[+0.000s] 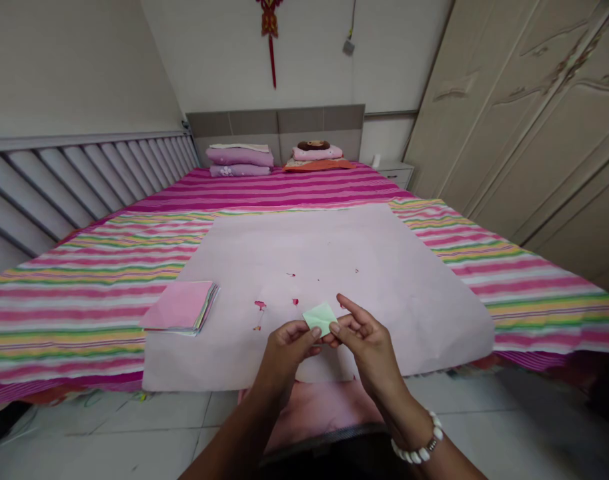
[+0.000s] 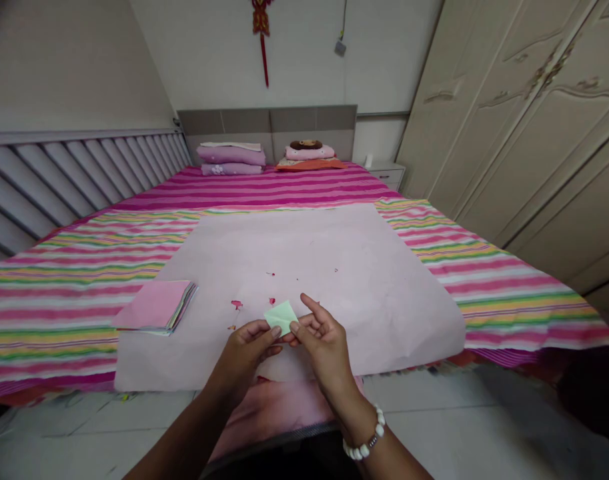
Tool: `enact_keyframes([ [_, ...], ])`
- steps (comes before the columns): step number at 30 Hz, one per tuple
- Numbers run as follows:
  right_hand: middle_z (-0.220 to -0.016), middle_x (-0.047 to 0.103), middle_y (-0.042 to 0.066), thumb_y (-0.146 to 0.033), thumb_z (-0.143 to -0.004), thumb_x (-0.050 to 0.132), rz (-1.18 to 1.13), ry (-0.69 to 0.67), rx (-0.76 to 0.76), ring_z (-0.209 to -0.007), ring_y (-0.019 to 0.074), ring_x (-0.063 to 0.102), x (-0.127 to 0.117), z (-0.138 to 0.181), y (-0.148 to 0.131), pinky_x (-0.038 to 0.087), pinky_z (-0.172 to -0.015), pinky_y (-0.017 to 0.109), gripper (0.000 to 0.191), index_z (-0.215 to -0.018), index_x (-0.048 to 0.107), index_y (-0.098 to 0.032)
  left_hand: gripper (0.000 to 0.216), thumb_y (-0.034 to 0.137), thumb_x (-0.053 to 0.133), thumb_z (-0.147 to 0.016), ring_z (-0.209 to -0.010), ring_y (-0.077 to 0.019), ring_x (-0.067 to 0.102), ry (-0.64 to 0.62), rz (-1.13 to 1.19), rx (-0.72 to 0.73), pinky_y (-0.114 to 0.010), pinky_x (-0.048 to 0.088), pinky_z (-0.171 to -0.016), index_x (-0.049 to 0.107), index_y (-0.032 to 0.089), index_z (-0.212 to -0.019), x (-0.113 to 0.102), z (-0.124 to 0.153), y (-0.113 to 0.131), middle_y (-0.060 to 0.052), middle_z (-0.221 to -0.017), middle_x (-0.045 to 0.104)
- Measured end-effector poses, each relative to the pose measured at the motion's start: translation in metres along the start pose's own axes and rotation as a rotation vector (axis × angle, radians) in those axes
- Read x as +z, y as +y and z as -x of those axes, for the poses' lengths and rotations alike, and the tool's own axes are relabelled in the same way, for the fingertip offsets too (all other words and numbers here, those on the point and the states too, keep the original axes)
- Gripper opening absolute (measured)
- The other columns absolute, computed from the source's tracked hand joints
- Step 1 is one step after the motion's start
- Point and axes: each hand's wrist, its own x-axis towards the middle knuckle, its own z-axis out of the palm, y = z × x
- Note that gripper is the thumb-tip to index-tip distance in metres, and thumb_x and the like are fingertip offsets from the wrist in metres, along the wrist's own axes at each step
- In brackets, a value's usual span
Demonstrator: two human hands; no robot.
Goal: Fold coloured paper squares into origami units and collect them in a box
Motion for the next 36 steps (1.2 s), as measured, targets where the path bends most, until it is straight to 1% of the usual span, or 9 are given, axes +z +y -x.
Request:
enact_keyframes([
  [4,-0.084,0.070,0.002,-0.026,-0.066,0.079,-0.047,-0.107,-0.008,-0.075,0.0177,0.063,-0.006,-0.001,-0.001,0.049,-0.073,0.033,0.057,-0.120,0.061,-0.024,0.024,0.033,0.078,-0.067,-0.065,-0.0091,0.061,-0.042,0.142,-0.075,-0.020,0.047,-0.065,0.070,0.013,-0.077,-0.005,0.000,0.003,-0.001,-0.067,0.067],
  [8,-0.110,0.067,0.007,-0.026,-0.060,0.081,-0.166,-0.280,0.111,-0.105,0.0237,0.057,-0.015,-0.004,-0.004,0.044,-0.090,0.036,0.053,-0.112,0.067,-0.024,0.026,0.027,0.082,-0.065,-0.052,-0.0020,0.052,-0.249,0.290,-0.245,-0.014,0.042,-0.054,0.067,0.011,-0.079,-0.011,0.003,0.010,0.002,-0.065,0.060],
  [13,-0.090,0.071,0.005,-0.022,-0.063,0.078,-0.250,-0.411,0.224,-0.085,0.0190,0.063,-0.012,-0.003,-0.005,0.046,-0.084,0.033,0.033,-0.096,0.072,-0.022,0.028,0.018,0.082,-0.065,-0.048,-0.0004,0.052,-0.391,0.483,-0.437,-0.010,0.040,-0.049,0.060,0.014,-0.081,-0.011,0.007,0.005,0.006,-0.062,0.055],
  [16,-0.074,0.069,0.001,-0.022,-0.062,0.079,-0.256,-0.387,0.207,-0.070,0.0155,0.062,-0.007,-0.002,-0.004,0.047,-0.073,0.029,0.017,-0.077,0.071,-0.020,0.027,0.018,0.081,-0.066,-0.048,-0.0006,0.053,-0.394,0.550,-0.487,-0.010,0.040,-0.049,0.059,0.013,-0.082,-0.009,0.009,-0.001,0.005,-0.061,0.055],
  [19,-0.066,0.067,0.000,-0.024,-0.061,0.081,-0.208,-0.344,0.198,-0.063,0.0146,0.059,-0.005,-0.002,-0.005,0.047,-0.066,0.027,0.016,-0.068,0.068,-0.018,0.022,0.017,0.077,-0.070,-0.051,-0.0013,0.054,-0.361,0.557,-0.506,-0.011,0.041,-0.052,0.061,0.011,-0.083,-0.008,0.011,-0.003,0.003,-0.065,0.058],
  [24,-0.060,0.066,0.000,-0.028,-0.060,0.081,-0.172,-0.324,0.201,-0.055,0.0126,0.056,-0.007,-0.004,-0.010,0.045,-0.059,0.026,0.019,-0.065,0.065,-0.017,0.018,0.027,0.069,-0.077,-0.058,-0.0070,0.057,-0.381,0.322,-0.390,-0.018,0.043,-0.057,0.065,0.012,-0.086,-0.008,0.011,0.004,-0.003,-0.074,0.064],
  [27,-0.057,0.065,-0.001,-0.027,-0.060,0.081,-0.143,-0.274,0.188,-0.053,0.0120,0.056,-0.009,-0.005,-0.012,0.045,-0.057,0.025,0.019,-0.063,0.066,-0.017,0.020,0.032,0.067,-0.079,-0.068,-0.0105,0.059,-0.258,0.102,-0.198,-0.021,0.044,-0.063,0.067,0.014,-0.088,-0.010,0.009,0.010,-0.005,-0.082,0.066],
  [31,-0.053,0.065,-0.001,-0.024,-0.057,0.082,-0.121,-0.172,0.231,-0.049,0.0101,0.056,-0.010,-0.006,-0.011,0.042,-0.052,0.021,0.019,-0.064,0.067,-0.016,0.032,0.043,0.063,-0.080,-0.087,-0.0169,0.060,-0.139,0.104,0.054,-0.027,0.044,-0.077,0.069,0.016,-0.096,-0.015,0.008,0.015,-0.008,-0.090,0.069],
  [36,-0.053,0.066,0.000,-0.025,-0.056,0.083,-0.109,-0.169,0.257,-0.047,0.0098,0.058,-0.005,-0.004,-0.012,0.042,-0.049,0.020,0.020,-0.064,0.067,-0.015,0.025,0.034,0.072,-0.072,-0.068,-0.0128,0.055,-0.127,-0.187,0.145,-0.024,0.043,-0.067,0.074,0.016,-0.089,-0.018,0.011,0.022,-0.002,-0.070,0.065],
])
